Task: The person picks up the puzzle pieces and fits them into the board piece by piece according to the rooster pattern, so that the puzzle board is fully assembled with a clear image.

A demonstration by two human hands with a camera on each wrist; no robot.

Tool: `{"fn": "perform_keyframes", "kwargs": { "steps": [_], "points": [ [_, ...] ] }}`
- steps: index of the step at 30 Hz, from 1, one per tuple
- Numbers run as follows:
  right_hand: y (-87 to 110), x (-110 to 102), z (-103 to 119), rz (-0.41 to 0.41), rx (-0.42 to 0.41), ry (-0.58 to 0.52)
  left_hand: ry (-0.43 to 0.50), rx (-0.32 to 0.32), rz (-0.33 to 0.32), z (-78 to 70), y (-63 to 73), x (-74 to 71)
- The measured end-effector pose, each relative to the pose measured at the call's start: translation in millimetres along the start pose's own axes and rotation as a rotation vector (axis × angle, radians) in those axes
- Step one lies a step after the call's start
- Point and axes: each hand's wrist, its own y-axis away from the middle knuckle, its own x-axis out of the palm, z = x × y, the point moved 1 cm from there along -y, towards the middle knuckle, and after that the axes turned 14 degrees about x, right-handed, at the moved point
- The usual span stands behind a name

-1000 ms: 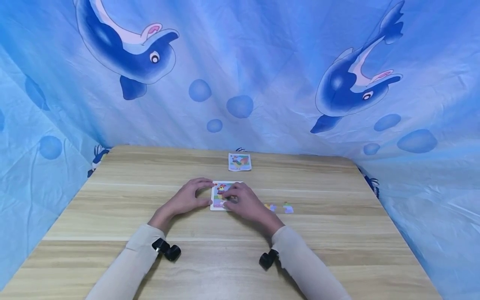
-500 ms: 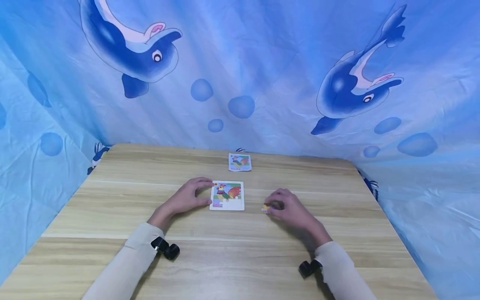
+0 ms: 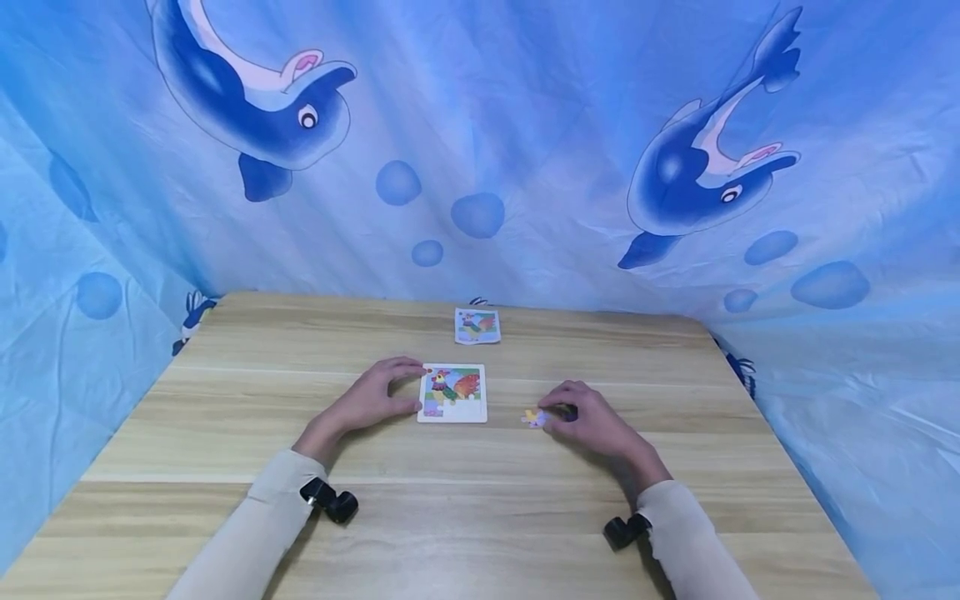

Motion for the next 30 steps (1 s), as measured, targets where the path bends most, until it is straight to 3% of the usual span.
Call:
{"fn": "perform_keyframes", "kwargs": {
  "steps": [24,30],
  "points": [
    [-2.7,3.7,4.9,-0.031,0.076,-0.026,-0.018,-0.014,-0.003,1.6,0.3,1.1],
    [-8.8,7.1,15.0,-0.054,0.099,-0.045,-0.003,-0.031,-0.004,-0.2,0.9,1.4]
  ]
}}
